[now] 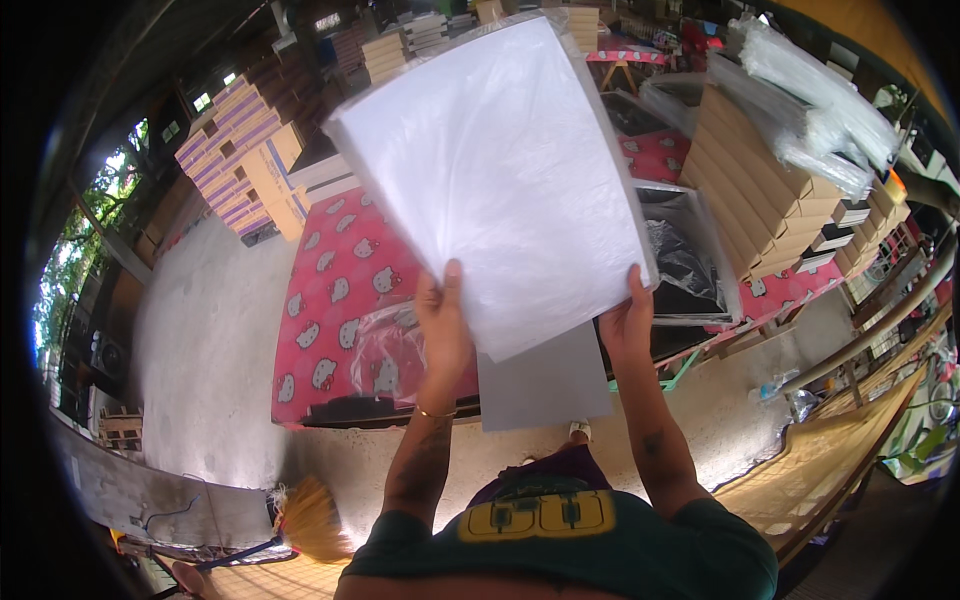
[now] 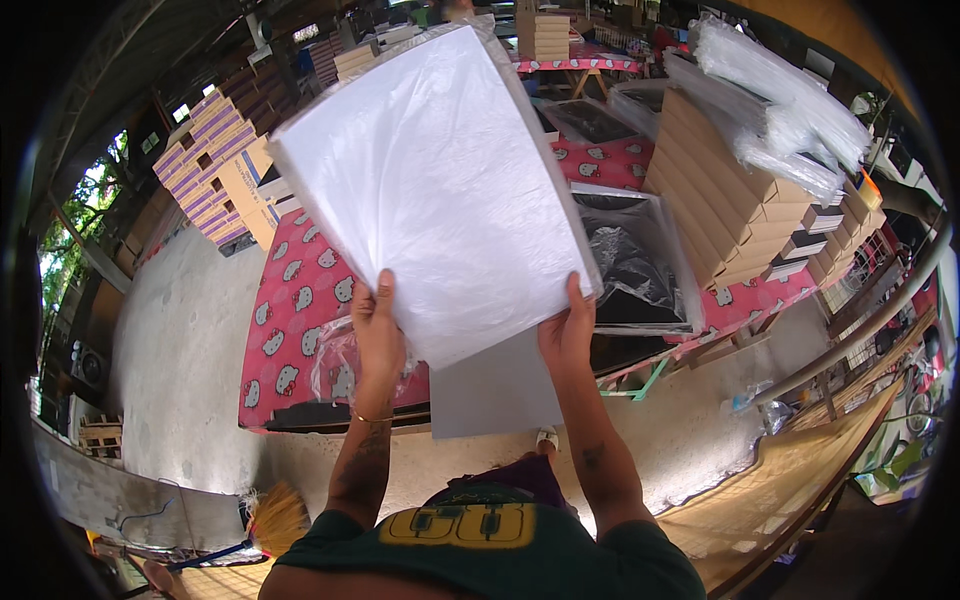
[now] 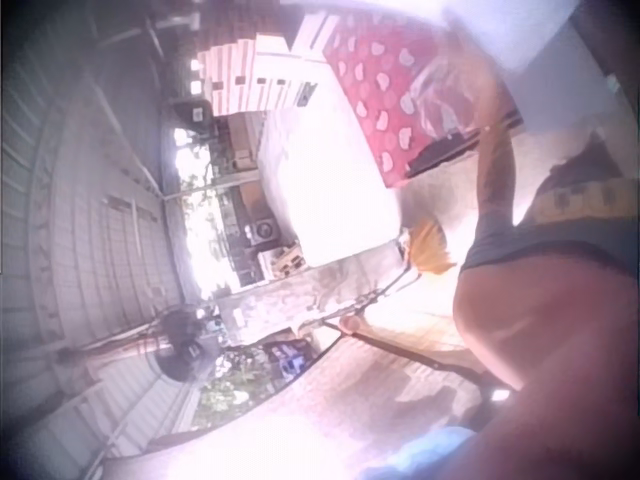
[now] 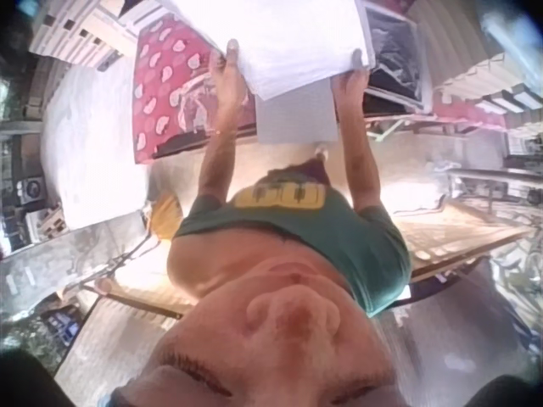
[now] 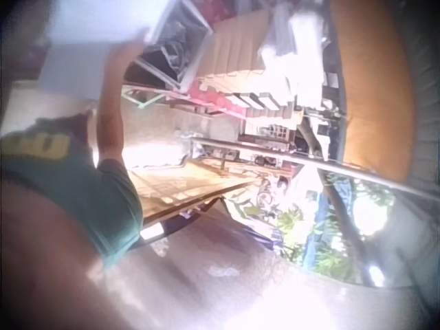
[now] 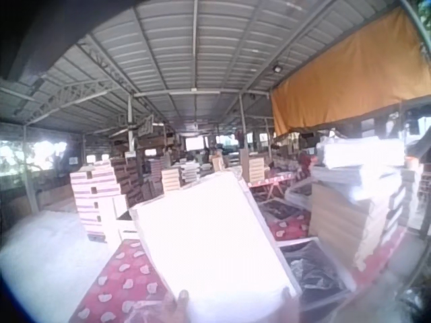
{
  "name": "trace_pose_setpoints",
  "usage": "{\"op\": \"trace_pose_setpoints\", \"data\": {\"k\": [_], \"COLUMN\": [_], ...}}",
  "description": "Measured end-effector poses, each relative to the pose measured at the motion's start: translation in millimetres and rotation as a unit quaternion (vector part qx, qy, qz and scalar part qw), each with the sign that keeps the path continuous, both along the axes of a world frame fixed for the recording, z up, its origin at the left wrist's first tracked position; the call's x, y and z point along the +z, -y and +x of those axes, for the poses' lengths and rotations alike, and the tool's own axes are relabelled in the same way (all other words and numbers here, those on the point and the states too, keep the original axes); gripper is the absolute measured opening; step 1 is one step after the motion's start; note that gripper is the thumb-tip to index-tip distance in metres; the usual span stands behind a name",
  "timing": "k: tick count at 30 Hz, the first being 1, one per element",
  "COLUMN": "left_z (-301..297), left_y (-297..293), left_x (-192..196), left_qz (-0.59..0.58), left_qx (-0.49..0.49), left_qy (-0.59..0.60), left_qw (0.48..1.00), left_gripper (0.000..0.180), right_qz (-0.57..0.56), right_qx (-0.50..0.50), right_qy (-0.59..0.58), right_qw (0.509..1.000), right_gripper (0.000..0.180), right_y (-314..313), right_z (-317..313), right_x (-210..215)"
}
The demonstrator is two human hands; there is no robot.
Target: The person places rectangular flat items into plastic bags and stacks them on a table.
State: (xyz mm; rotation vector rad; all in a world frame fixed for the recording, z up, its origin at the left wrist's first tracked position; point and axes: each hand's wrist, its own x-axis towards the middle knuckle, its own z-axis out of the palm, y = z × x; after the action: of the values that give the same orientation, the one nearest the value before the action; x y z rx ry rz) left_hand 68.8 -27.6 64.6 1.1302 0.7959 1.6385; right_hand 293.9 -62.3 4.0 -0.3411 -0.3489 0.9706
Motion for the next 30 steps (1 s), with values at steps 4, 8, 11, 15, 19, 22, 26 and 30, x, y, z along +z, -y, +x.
{"op": "trace_pose_setpoints", "data": {"k": [4, 8, 11, 15, 19, 22, 26, 30], "left_z": [29.4, 29.3, 24.4, -19.5, -73.9, -69.3, -123.9, -85.3], "left_y": [32.0, 54.1, 54.0, 34.5, 15.0, -4.1, 3.4, 3.9], "left_x": [-47.7, -72.8, -101.6, -120.9, -150.5, -174.8, -179.1, -127.9], "left_qz": [-0.092, -0.144, -0.145, 0.054, 0.108, 0.104, -0.066, -0.029], "left_qx": [-0.137, -0.244, -0.272, -0.023, 0.156, 0.145, 0.106, 0.094], "left_qy": [-0.101, -0.1, -0.174, -0.476, -0.651, -0.705, -0.741, -0.545], "left_qw": [0.981, 0.954, 0.935, 0.878, 0.735, 0.686, 0.66, 0.833], "left_gripper": [0.03, 0.034, 0.029, 0.03, 0.044, 0.046, 0.033, 0.02], "right_qz": [0.025, -0.007, -0.05, -0.09, -0.194, -0.203, -0.548, -0.303], "right_qx": [-0.101, -0.118, -0.233, -0.332, -0.365, -0.372, -0.389, -0.395], "right_qy": [-0.042, -0.078, -0.089, -0.028, -0.05, 0.014, 0.075, 0.308], "right_qw": [0.994, 0.99, 0.967, 0.938, 0.909, 0.906, 0.737, 0.811], "right_gripper": [0.04, 0.037, 0.035, 0.031, 0.031, 0.03, 0.046, 0.049], "right_y": [-10.6, -7.6, -17.1, -26.8, -31.9, -5.4, -7.2, 14.9], "right_z": [28.0, 46.6, 76.0, 128.8, 160.3, 254.3, 182.6, 145.1], "right_x": [6.0, -3.9, -18.5, -28.7, -43.3, -95.8, -40.8, -75.5]}}
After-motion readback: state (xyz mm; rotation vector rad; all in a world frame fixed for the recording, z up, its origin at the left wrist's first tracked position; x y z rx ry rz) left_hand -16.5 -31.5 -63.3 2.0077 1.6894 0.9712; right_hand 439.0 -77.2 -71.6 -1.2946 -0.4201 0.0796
